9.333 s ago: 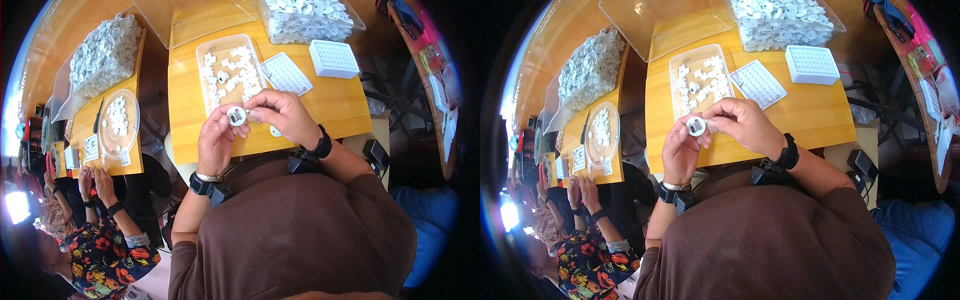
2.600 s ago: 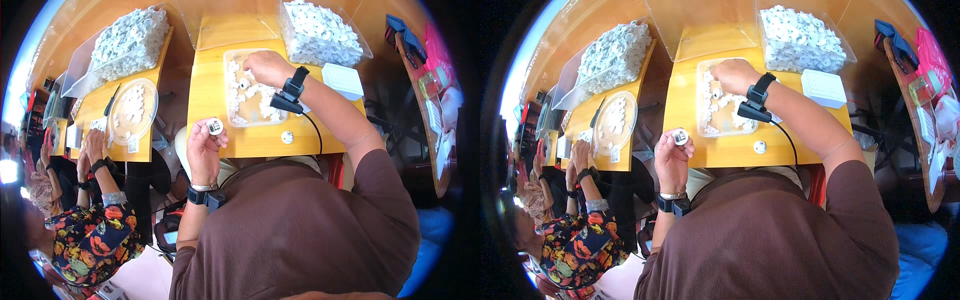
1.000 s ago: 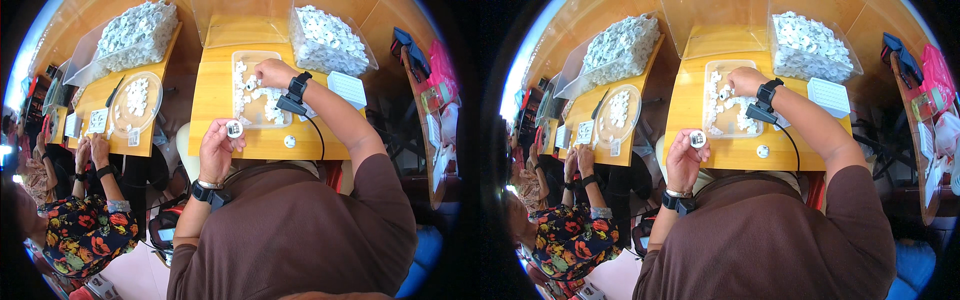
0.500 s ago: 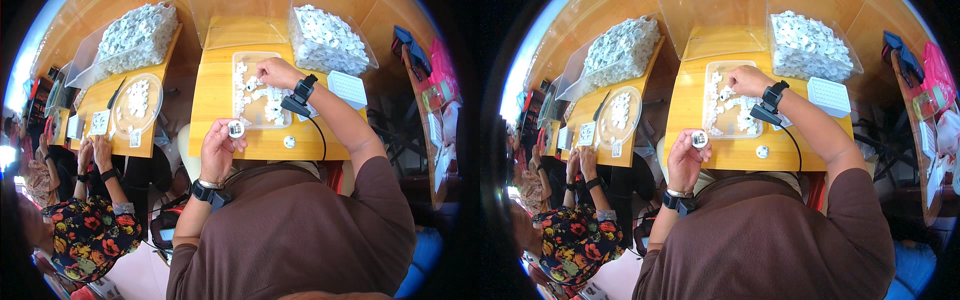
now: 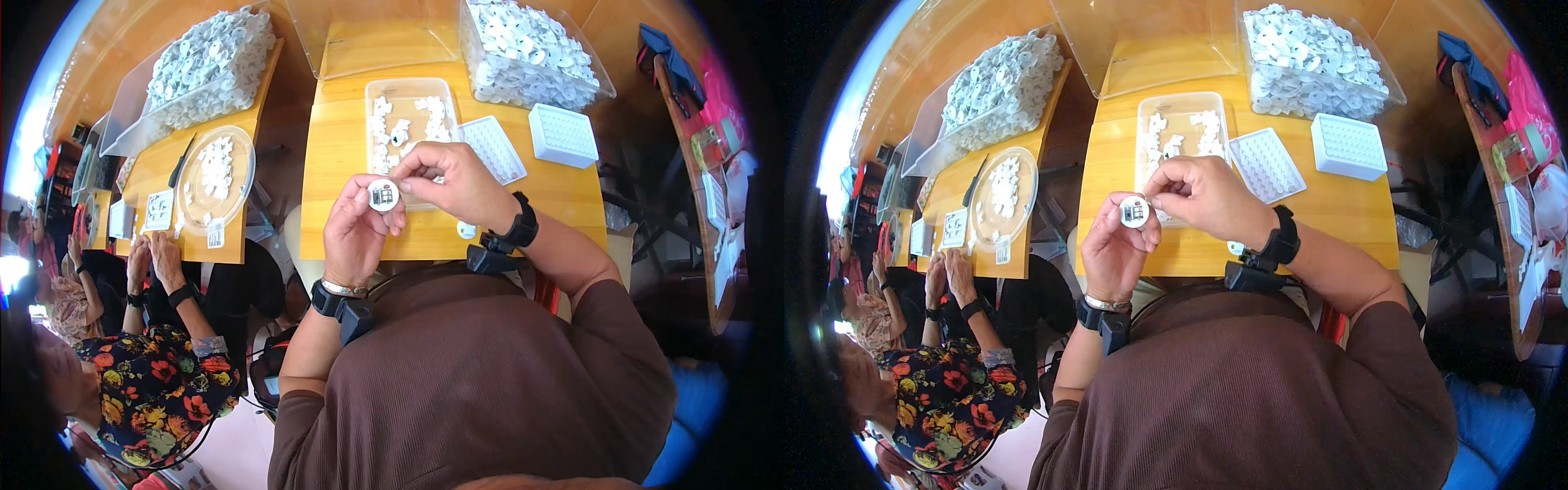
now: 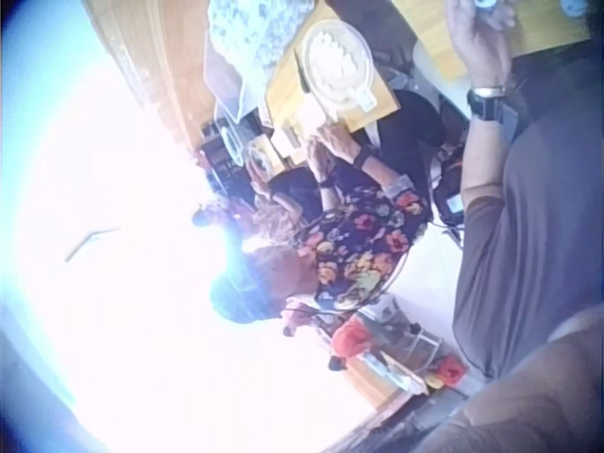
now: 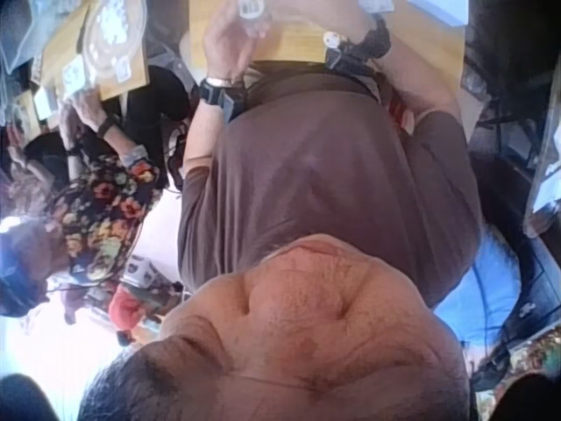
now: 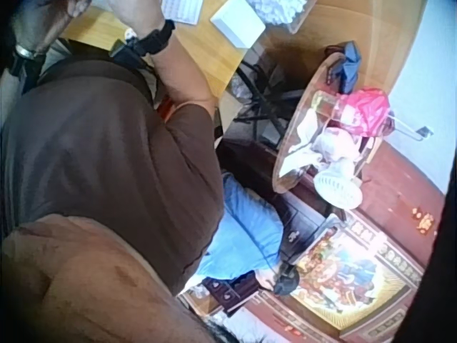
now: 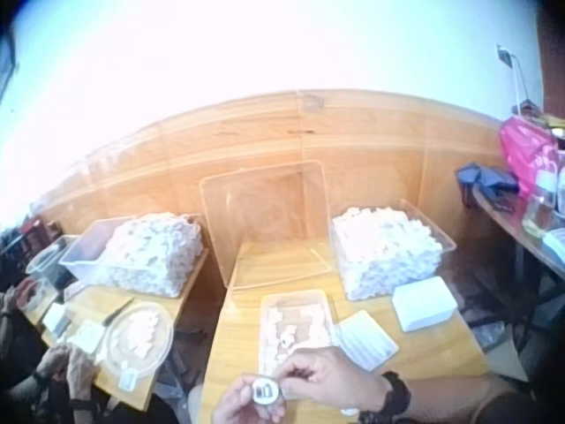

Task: Assembling small electronic components into white plastic circular housings.

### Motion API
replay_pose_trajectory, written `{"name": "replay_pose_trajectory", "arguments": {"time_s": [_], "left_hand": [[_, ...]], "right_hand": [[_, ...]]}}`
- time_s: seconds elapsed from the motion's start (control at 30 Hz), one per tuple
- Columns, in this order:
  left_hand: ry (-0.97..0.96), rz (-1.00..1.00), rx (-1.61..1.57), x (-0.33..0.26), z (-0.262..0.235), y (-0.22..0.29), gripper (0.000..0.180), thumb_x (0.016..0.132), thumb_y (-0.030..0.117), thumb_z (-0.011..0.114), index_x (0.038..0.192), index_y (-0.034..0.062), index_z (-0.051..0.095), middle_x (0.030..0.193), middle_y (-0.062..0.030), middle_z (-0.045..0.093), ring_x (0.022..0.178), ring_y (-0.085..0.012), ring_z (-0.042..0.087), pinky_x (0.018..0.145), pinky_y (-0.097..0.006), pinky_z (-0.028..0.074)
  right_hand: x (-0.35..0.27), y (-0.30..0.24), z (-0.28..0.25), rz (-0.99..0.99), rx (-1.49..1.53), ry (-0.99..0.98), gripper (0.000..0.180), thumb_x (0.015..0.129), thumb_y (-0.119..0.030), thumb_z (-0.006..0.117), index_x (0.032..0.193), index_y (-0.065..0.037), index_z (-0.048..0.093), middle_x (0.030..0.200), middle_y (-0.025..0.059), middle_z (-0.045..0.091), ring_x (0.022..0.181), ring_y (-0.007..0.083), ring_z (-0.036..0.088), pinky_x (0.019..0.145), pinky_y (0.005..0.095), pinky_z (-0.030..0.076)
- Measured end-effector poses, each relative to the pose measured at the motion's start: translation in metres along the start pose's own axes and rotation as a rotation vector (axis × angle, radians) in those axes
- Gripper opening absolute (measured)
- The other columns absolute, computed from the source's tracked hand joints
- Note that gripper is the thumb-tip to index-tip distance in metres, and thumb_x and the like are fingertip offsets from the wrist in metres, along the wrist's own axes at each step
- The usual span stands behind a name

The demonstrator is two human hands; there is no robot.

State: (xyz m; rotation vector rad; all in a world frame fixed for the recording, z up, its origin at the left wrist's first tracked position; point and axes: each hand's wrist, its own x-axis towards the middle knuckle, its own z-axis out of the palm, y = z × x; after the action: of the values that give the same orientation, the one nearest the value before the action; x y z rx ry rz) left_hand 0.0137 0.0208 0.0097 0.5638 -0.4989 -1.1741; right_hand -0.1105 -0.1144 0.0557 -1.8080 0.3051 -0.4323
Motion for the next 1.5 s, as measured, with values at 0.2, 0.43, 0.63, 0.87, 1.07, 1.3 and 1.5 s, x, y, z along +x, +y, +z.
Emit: {"name": "replay_pose_trajectory", "arguments": {"time_s": [0.2, 0.43, 0.63, 0.87, 1.07, 1.3, 1.5], "left_hand": [[-0.061, -0.017, -0.113, -0.002, -0.003, -0.007, 0.028, 0.094, 0.025, 0.049, 0.104, -0.0014, 0.050, 0.081, -0.0159, 0.060, 0.068, -0.0217, 0.059, 0.061, -0.029, 0.048], [-0.059, -0.053, -0.193, -0.002, 0.000, -0.011, 0.029, 0.094, 0.026, 0.049, 0.105, -0.0007, 0.050, 0.082, -0.0161, 0.060, 0.067, -0.0224, 0.059, 0.060, -0.029, 0.048], [0.009, 0.008, -0.101, -0.002, -0.003, -0.010, 0.029, 0.096, 0.027, 0.046, 0.107, 0.0007, 0.049, 0.085, -0.0154, 0.060, 0.068, -0.0218, 0.058, 0.059, -0.028, 0.046], [0.097, 0.024, 0.072, -0.005, -0.007, -0.011, 0.029, 0.096, 0.026, 0.047, 0.109, 0.0009, 0.049, 0.086, -0.0146, 0.060, 0.071, -0.0196, 0.058, 0.062, -0.027, 0.046], [0.090, 0.006, 0.141, -0.004, -0.002, -0.017, 0.027, 0.095, 0.024, 0.049, 0.111, 0.0016, 0.048, 0.089, -0.0136, 0.061, 0.076, -0.0185, 0.059, 0.067, -0.027, 0.047], [0.073, 0.005, 0.132, -0.005, -0.003, -0.018, 0.026, 0.096, 0.024, 0.048, 0.110, 0.0022, 0.048, 0.090, -0.0120, 0.060, 0.078, -0.0176, 0.059, 0.069, -0.028, 0.047], [0.089, 0.000, 0.139, -0.005, -0.003, -0.019, 0.026, 0.096, 0.023, 0.048, 0.110, 0.0016, 0.049, 0.087, -0.0113, 0.060, 0.075, -0.0177, 0.059, 0.068, -0.028, 0.046]], "right_hand": [[-0.014, 0.016, 0.002, -0.044, 0.258, 0.003, 0.013, 0.084, -0.002, 0.063, 0.096, 0.002, 0.065, 0.088, 0.0051, 0.066, 0.081, 0.0100, 0.062, 0.074, 0.0242, 0.051], [-0.016, 0.015, 0.001, 0.097, 0.417, -0.002, 0.016, 0.082, -0.002, 0.068, 0.098, 0.000, 0.064, 0.087, 0.0030, 0.065, 0.081, 0.0085, 0.062, 0.076, 0.0238, 0.051], [-0.019, 0.013, -0.004, 0.156, 0.389, 0.059, 0.011, 0.085, -0.003, 0.066, 0.095, 0.000, 0.062, 0.086, 0.0020, 0.065, 0.078, 0.0065, 0.060, 0.071, 0.0219, 0.050], [-0.015, 0.014, -0.003, 0.142, 0.352, 0.117, 0.008, 0.086, -0.005, 0.064, 0.092, 0.000, 0.061, 0.083, 0.0009, 0.063, 0.075, 0.0052, 0.058, 0.067, 0.0211, 0.048], [-0.012, 0.012, 0.007, 0.107, 0.319, 0.162, 0.009, 0.086, -0.005, 0.064, 0.091, 0.000, 0.061, 0.079, 0.0014, 0.063, 0.073, 0.0055, 0.058, 0.065, 0.0213, 0.048], [-0.014, 0.005, 0.015, 0.042, 0.362, 0.138, 0.005, 0.088, -0.002, 0.060, 0.089, 0.002, 0.058, 0.075, 0.0055, 0.064, 0.063, 0.0092, 0.061, 0.058, 0.0229, 0.050], [-0.014, 0.004, 0.018, 0.041, 0.330, 0.129, 0.005, 0.089, 0.000, 0.059, 0.087, 0.004, 0.057, 0.074, 0.0071, 0.064, 0.061, 0.0102, 0.062, 0.056, 0.0234, 0.050]]}}
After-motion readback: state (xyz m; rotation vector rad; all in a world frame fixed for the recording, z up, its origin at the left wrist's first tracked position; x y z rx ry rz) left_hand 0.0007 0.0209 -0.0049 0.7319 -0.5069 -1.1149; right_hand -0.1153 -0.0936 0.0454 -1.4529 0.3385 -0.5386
